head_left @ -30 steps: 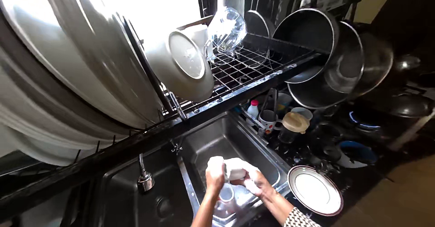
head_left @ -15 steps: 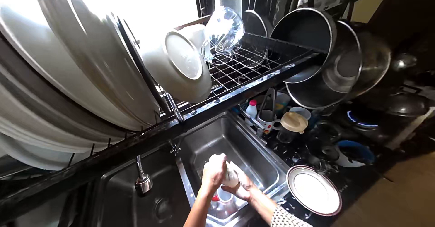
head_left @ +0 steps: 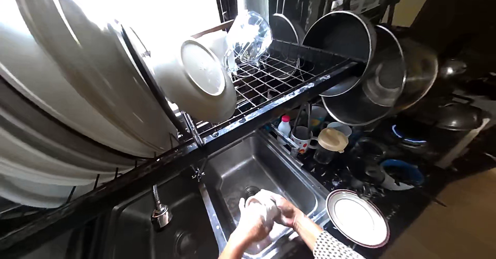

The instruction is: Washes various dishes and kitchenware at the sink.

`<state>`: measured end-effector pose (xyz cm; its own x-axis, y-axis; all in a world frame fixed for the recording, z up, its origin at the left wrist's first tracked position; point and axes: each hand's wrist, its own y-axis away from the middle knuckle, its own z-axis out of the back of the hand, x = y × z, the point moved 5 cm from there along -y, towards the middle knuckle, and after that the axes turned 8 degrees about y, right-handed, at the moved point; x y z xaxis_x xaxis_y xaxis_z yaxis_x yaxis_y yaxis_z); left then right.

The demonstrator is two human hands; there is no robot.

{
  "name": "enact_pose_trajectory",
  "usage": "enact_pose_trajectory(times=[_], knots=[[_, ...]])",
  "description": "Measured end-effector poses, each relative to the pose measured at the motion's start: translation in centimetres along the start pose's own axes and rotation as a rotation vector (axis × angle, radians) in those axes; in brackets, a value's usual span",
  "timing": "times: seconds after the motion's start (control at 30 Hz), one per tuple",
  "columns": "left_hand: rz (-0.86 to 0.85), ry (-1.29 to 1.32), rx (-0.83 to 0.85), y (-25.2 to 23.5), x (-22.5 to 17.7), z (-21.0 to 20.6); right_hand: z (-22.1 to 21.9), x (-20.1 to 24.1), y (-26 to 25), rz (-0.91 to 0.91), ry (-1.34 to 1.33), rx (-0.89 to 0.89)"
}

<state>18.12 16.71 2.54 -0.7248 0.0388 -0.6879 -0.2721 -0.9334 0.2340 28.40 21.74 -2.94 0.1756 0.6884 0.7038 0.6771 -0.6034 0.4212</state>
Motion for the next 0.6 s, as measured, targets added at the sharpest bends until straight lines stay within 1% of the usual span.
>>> enact_pose_trajectory(times=[0.03, 0.07, 0.1, 0.13, 0.17, 0.2, 0.23, 0.27, 0.3, 0.33, 0.37, 0.4, 0.43, 0.47, 0.5, 0.57, 0.6], knots=[[0.018, 0.137, -0.06, -0.7, 0.8, 0.9, -0.6, -0.1, -0.1, -0.009, -0.025, -0.048], [0.1, 0.352, -0.125, -1.4, 1.7, 2.0, -1.1, -0.1, -0.1, 0.023, -0.058, -0.147], [0.182, 0.596, -0.274, -2.0, 2.5, 2.6, -1.8, 0.3, 0.0, 0.102, -0.045, -0.273], [0.265, 0.779, -0.458, -2.4, 3.1, 2.8, -2.4, 0.9, 0.3, 0.198, 0.019, -0.38], [0.352, 0.86, -0.595, -2.3, 2.9, 2.7, -2.9, 1.6, 0.7, 0.279, 0.113, -0.446], [0.374, 0.831, -0.672, -1.9, 1.9, 2.3, -3.0, 2.2, 0.7, 0.331, 0.194, -0.484], [0.309, 0.684, -0.677, -1.2, 0.4, 1.7, -2.5, 2.7, 0.5, 0.348, 0.214, -0.491], [0.174, 0.431, -0.644, -0.5, -1.1, 0.9, -1.8, 3.0, 0.2, 0.325, 0.197, -0.457], [-0.008, 0.163, -0.605, 0.0, -2.1, -0.1, -0.7, 3.1, -0.4, 0.263, 0.182, -0.399], [-0.103, -0.014, -0.503, 0.2, -2.3, -0.9, 0.3, 2.9, -0.7, 0.18, 0.212, -0.341], [-0.118, -0.071, -0.37, -0.1, -1.6, -1.3, 1.0, 2.3, -0.8, 0.114, 0.279, -0.322], [-0.09, -0.056, -0.267, -0.6, -0.7, -1.0, 1.1, 1.6, -0.7, 0.087, 0.358, -0.342], [-0.013, 0.031, -0.21, -1.3, 0.5, -0.1, 0.8, 1.0, -0.5, 0.097, 0.414, -0.362], [0.081, 0.181, -0.244, -2.0, 1.7, 1.0, 0.2, 0.6, -0.3, 0.151, 0.441, -0.366], [0.175, 0.354, -0.361, -2.5, 2.7, 2.1, -0.5, 0.3, -0.1, 0.191, 0.453, -0.333], [0.333, 0.794, -0.619, -2.6, 4.1, 3.9, -2.3, -0.7, 0.4, 0.157, 0.418, -0.191], [0.37, 1.035, -0.718, -2.5, 4.4, 4.6, -3.3, -0.8, 0.9, 0.156, 0.404, -0.142]])
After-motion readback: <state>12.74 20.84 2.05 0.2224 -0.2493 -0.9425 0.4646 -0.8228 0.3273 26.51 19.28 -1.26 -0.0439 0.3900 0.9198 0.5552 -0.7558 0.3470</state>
